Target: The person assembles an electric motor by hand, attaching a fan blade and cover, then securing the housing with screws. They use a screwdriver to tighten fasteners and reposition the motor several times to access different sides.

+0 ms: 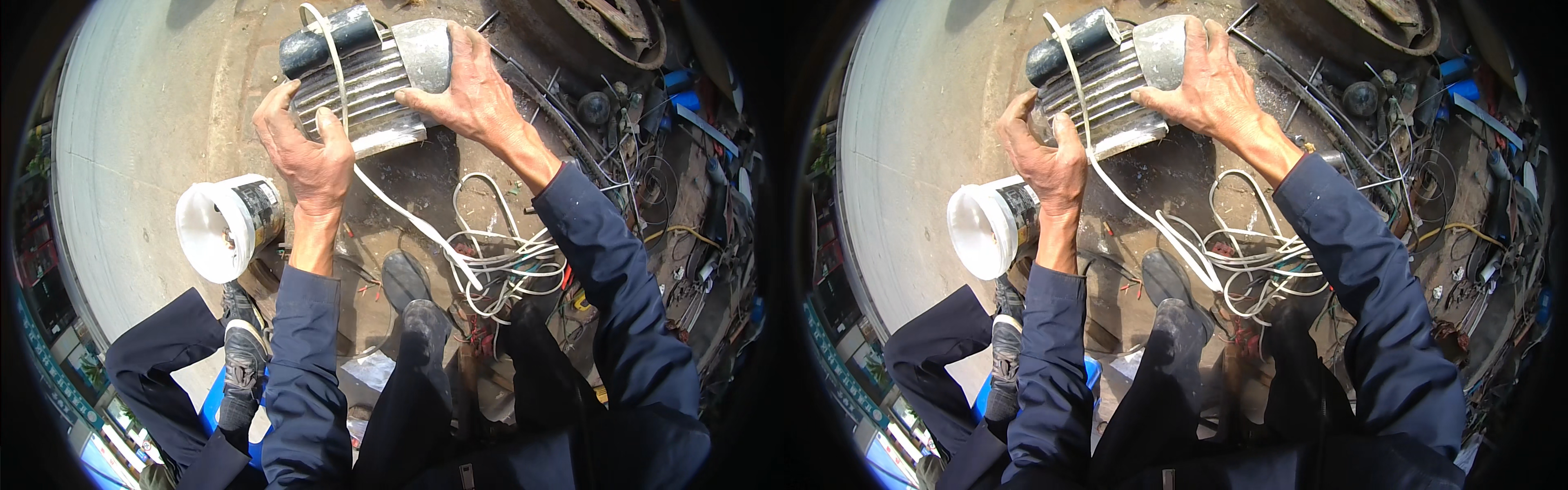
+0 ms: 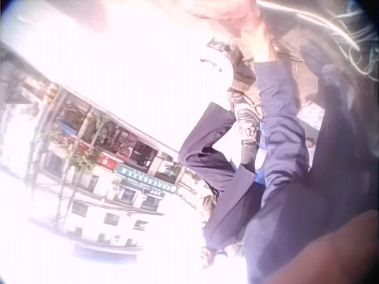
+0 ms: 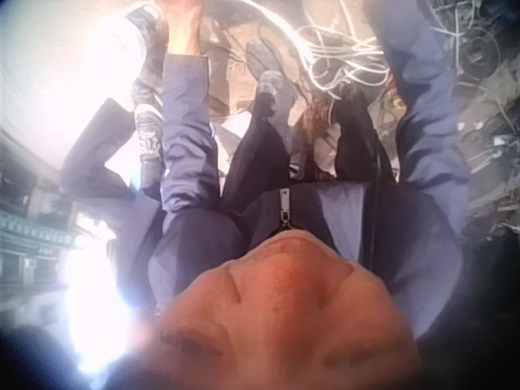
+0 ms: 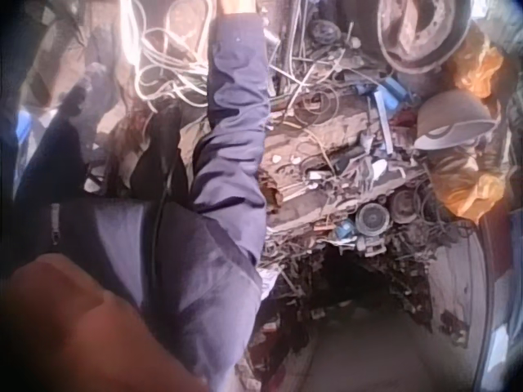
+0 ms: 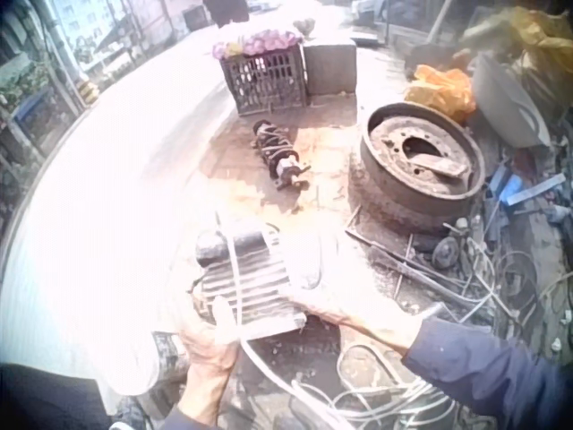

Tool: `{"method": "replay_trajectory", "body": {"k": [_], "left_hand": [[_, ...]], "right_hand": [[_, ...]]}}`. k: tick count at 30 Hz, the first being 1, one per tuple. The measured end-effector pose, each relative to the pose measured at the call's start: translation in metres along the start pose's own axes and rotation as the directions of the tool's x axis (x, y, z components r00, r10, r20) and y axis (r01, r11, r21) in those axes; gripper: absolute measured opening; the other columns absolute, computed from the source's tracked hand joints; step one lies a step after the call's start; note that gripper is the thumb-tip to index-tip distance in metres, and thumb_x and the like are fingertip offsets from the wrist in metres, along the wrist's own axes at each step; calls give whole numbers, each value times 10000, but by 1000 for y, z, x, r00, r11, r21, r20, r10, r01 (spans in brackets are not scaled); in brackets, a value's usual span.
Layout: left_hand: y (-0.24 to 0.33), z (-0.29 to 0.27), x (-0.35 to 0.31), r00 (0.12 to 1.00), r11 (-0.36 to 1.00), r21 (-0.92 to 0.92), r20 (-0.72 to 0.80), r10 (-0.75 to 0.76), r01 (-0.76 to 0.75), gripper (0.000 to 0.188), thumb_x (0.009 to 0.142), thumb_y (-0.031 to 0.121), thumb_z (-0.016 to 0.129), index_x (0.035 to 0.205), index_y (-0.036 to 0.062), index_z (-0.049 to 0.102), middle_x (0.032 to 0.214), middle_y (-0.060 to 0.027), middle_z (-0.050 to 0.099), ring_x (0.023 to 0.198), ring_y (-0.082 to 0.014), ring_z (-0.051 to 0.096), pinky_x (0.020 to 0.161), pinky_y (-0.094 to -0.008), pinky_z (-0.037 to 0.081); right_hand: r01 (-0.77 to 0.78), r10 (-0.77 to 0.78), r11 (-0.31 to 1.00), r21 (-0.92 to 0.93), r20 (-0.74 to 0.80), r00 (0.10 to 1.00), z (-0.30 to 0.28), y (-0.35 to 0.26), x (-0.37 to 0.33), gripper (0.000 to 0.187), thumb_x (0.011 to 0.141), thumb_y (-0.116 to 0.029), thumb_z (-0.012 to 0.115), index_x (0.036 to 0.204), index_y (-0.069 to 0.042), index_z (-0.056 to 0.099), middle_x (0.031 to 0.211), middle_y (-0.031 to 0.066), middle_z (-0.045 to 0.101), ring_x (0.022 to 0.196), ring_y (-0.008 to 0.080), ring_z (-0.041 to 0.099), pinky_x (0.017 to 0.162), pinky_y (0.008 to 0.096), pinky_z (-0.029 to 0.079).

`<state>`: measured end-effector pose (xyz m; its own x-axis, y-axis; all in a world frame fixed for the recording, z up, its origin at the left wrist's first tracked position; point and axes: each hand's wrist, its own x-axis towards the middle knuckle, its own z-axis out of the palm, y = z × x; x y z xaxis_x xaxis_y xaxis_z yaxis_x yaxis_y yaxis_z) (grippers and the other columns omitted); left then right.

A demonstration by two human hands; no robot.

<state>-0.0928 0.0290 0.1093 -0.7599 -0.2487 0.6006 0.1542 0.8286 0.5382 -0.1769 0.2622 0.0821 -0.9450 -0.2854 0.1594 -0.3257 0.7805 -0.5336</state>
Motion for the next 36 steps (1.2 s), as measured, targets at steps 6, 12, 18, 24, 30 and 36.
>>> {"method": "replay_trajectory", "body": {"k": [6,12,18,24,30,36], "left_hand": [[50,34,-15,917,978,-210,391,80,5,412,854,27,763,1253,10,661,1126,-196,657,1031,-401,685,901,-480,567],[44,40,-19,913,987,-157,398,94,-34,440,883,120,789,1303,55,675,1210,-189,629,1011,-398,696,881,-489,578],[37,43,-5,898,988,-154,429,95,-31,449,882,109,751,1316,30,669,1184,-198,641,1022,-398,728,866,-468,621],[35,43,-8,904,989,-149,421,72,-10,424,895,125,757,1307,40,704,1205,-208,639,980,-378,739,845,-455,627],[38,42,-8,901,992,-122,429,59,-7,425,909,136,756,1326,60,722,1211,-198,639,977,-341,728,839,-422,622],[38,42,-9,893,992,-123,449,31,27,433,903,146,769,1321,44,723,1213,-208,636,981,-356,730,827,-429,623]], "right_hand": [[25,-16,987,162,-59,998,12,4,-23,1347,746,-459,982,1689,-31,119,1561,395,376,1444,571,462,1164,585,491],[139,-132,973,185,-50,990,-12,5,-5,914,766,-354,919,1479,23,489,1373,304,595,1285,468,592,1094,534,489],[245,-219,896,371,-112,969,-21,-2,10,804,777,-271,899,1443,-10,531,1289,246,611,1217,419,611,1070,499,508],[301,-268,913,277,-148,952,-22,1,8,848,778,-283,908,1478,-16,513,1327,252,615,1235,434,623,1079,505,513],[239,-218,917,318,-100,971,-21,4,8,840,795,-283,904,1486,-15,508,1326,255,618,1244,446,622,1092,507,508],[306,-272,895,326,-146,951,-15,6,8,838,812,-244,890,1511,-10,490,1376,267,589,1296,456,582,1138,507,472]]}}
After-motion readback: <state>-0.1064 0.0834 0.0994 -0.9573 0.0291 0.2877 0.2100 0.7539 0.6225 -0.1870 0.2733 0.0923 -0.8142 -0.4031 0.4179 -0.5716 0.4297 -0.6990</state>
